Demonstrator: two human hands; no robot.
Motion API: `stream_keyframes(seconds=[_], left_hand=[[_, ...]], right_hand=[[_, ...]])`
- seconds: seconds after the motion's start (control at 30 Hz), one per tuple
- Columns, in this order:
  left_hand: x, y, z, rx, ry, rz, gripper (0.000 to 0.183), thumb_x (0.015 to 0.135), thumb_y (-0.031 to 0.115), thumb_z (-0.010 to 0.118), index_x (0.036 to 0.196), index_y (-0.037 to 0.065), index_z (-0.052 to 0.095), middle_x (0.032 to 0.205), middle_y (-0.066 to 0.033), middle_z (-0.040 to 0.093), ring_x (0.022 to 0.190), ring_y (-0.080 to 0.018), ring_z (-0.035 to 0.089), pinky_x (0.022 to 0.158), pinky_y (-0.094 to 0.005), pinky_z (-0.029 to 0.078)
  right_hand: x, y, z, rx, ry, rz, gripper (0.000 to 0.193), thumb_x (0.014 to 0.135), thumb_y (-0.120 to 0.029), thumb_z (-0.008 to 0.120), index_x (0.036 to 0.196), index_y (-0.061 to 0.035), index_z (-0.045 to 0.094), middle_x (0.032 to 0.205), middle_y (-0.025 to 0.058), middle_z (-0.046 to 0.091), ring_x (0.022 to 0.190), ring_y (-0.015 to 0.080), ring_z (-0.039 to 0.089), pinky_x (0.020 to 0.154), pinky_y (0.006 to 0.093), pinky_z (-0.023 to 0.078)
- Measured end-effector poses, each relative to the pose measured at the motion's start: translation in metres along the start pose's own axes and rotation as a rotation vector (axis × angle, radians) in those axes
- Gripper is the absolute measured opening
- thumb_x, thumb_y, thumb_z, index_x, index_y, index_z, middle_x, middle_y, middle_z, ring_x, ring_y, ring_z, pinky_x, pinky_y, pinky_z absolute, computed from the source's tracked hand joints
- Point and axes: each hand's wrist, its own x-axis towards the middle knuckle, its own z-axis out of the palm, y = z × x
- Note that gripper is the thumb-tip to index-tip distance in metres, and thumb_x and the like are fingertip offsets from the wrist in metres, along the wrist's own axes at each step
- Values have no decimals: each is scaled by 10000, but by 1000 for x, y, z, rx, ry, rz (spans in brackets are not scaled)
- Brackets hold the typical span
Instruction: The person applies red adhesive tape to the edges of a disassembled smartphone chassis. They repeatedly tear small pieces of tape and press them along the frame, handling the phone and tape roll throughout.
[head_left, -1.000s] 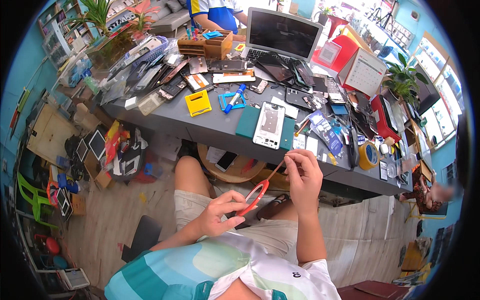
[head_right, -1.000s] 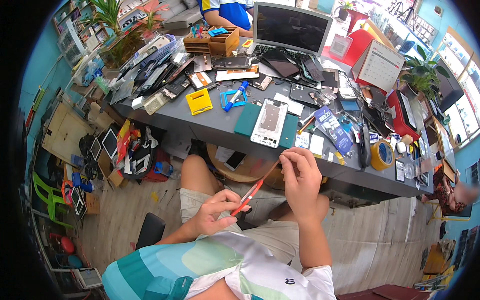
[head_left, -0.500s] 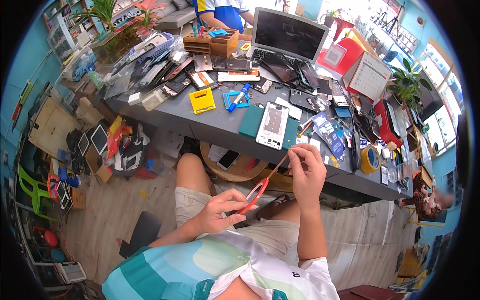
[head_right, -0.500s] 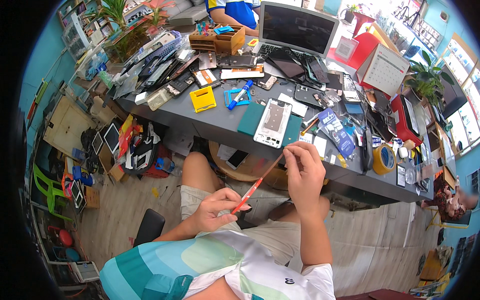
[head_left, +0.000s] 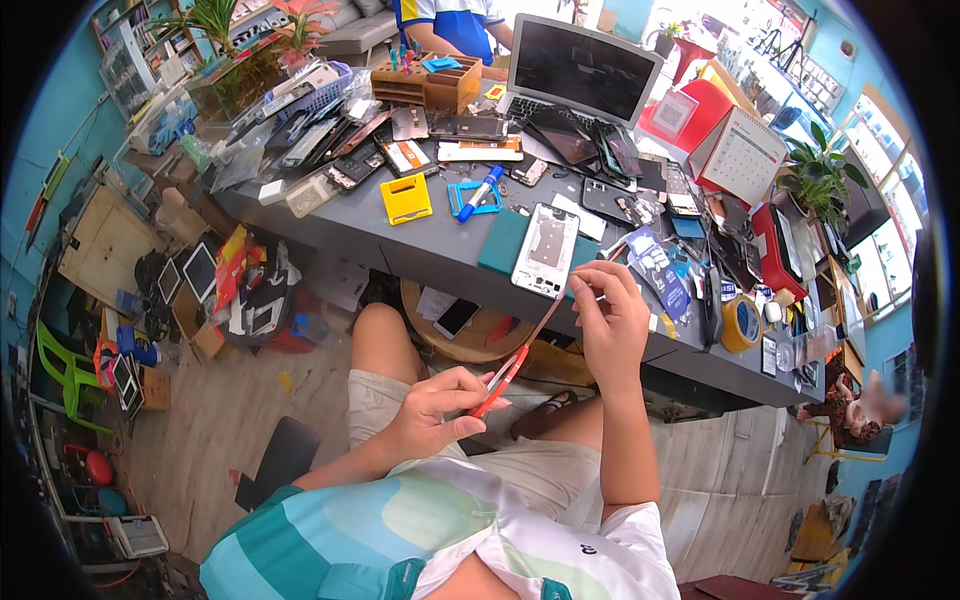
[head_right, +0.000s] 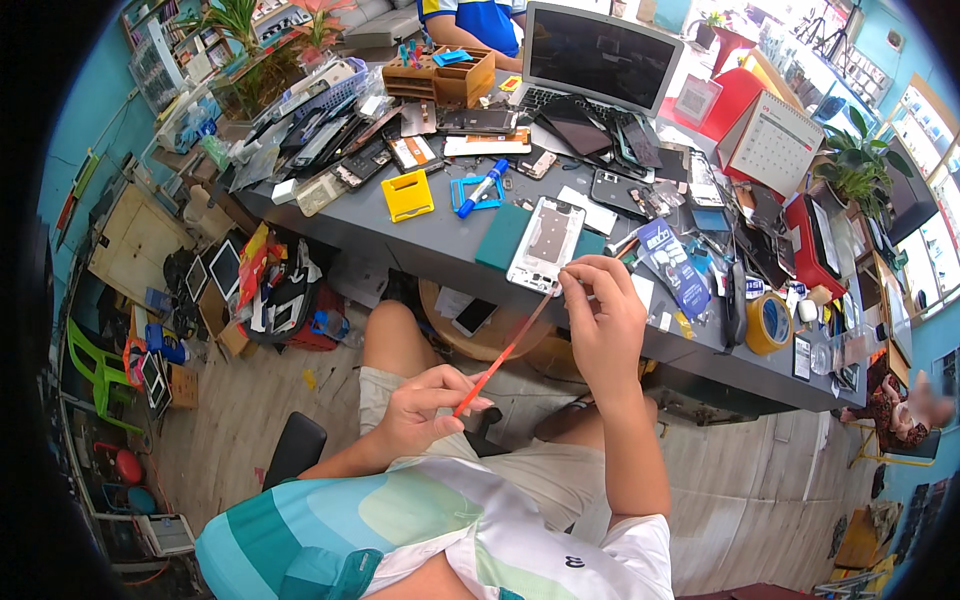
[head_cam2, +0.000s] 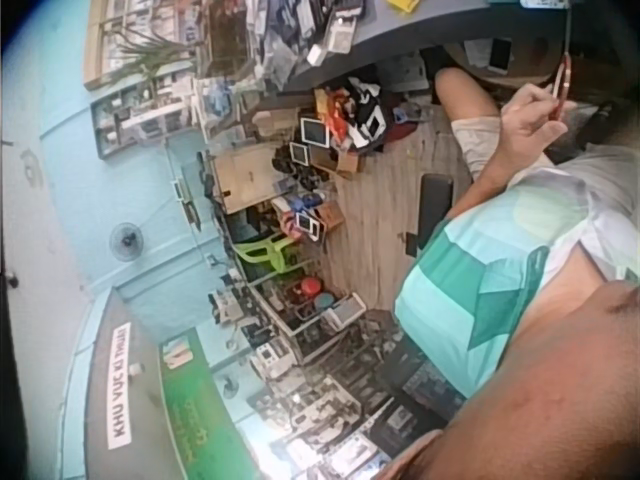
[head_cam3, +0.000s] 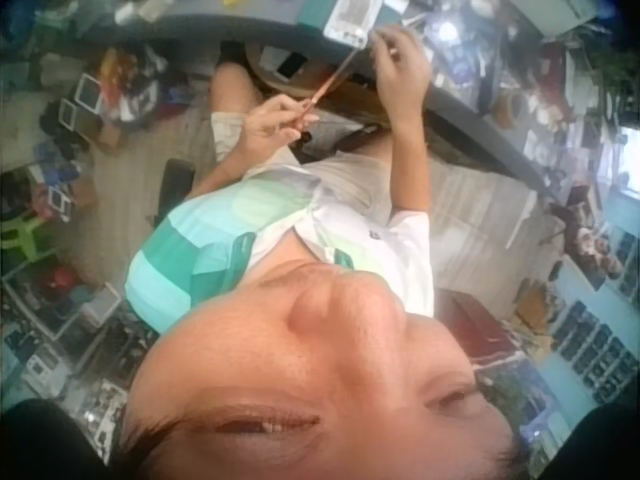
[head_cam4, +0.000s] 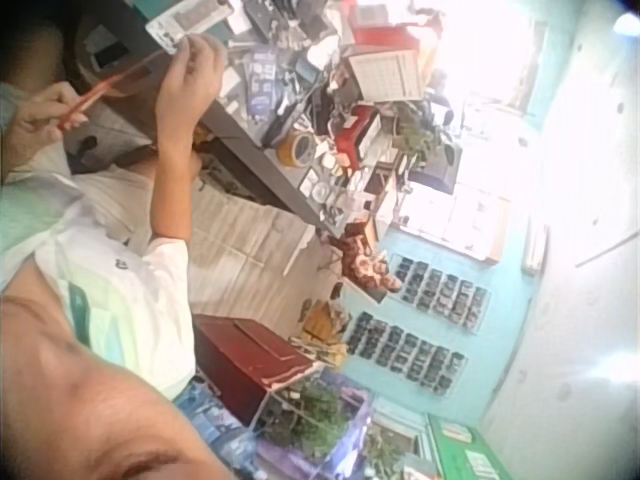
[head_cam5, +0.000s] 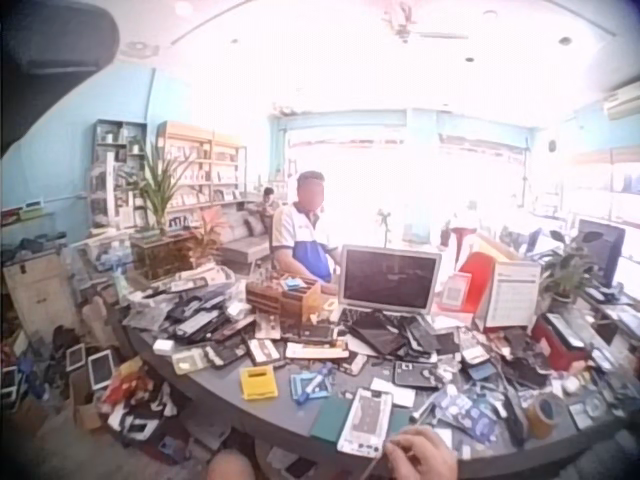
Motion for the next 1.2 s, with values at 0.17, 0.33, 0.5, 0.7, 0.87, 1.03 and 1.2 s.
stream_keyframes(seconds=[0.17,0.33,0.5,0.7,0.87,1.03,1.2], left_hand=[[-3,0,4,-41,25,-33,482,1062,369,777,1297,-51,802,1113,-107,680,1007,-193,656,889,-327,551],[-6,-2,2,-65,-9,-54,418,1074,256,747,1367,-42,769,1186,-123,672,1047,-198,658,936,-340,550],[-5,3,-1,-80,-38,-52,405,1033,86,691,1410,-54,738,1231,-142,661,1095,-207,656,988,-352,544],[-6,3,-2,-50,-33,-75,420,1017,55,700,1416,-70,727,1248,-144,659,1112,-210,661,1014,-362,543],[-8,0,0,-61,-20,-77,401,1040,73,738,1415,-67,729,1248,-146,666,1127,-216,675,1012,-363,562],[-2,4,3,-72,31,-57,361,1007,28,792,1359,-43,767,1231,-127,732,1107,-205,735,966,-339,614],[4,5,2,-14,53,-69,309,1035,114,786,1296,-52,787,1259,-171,742,1099,-254,760,1084,-461,590]], right_hand=[[1,2,2,-2,-5,1,68,1020,-18,776,1040,42,753,1084,86,752,823,135,718,658,273,587],[3,5,2,-5,1,12,64,1017,-16,777,1045,37,755,1082,88,753,830,141,722,656,276,590],[5,4,2,-10,0,-1,67,1016,-18,777,1047,37,755,1075,89,758,831,141,721,656,280,590],[8,6,4,-8,9,-5,63,1012,-16,779,1041,35,758,1075,92,762,831,141,719,657,276,586],[9,6,3,-17,0,14,50,1012,-14,778,1030,31,763,1084,91,760,837,139,721,665,269,578],[16,9,0,6,-8,-15,61,1009,-25,789,1033,28,770,1086,89,756,843,144,728,660,268,573],[29,21,2,35,-44,-52,68,1003,-34,798,1035,21,775,1089,90,759,843,158,735,654,282,583]])
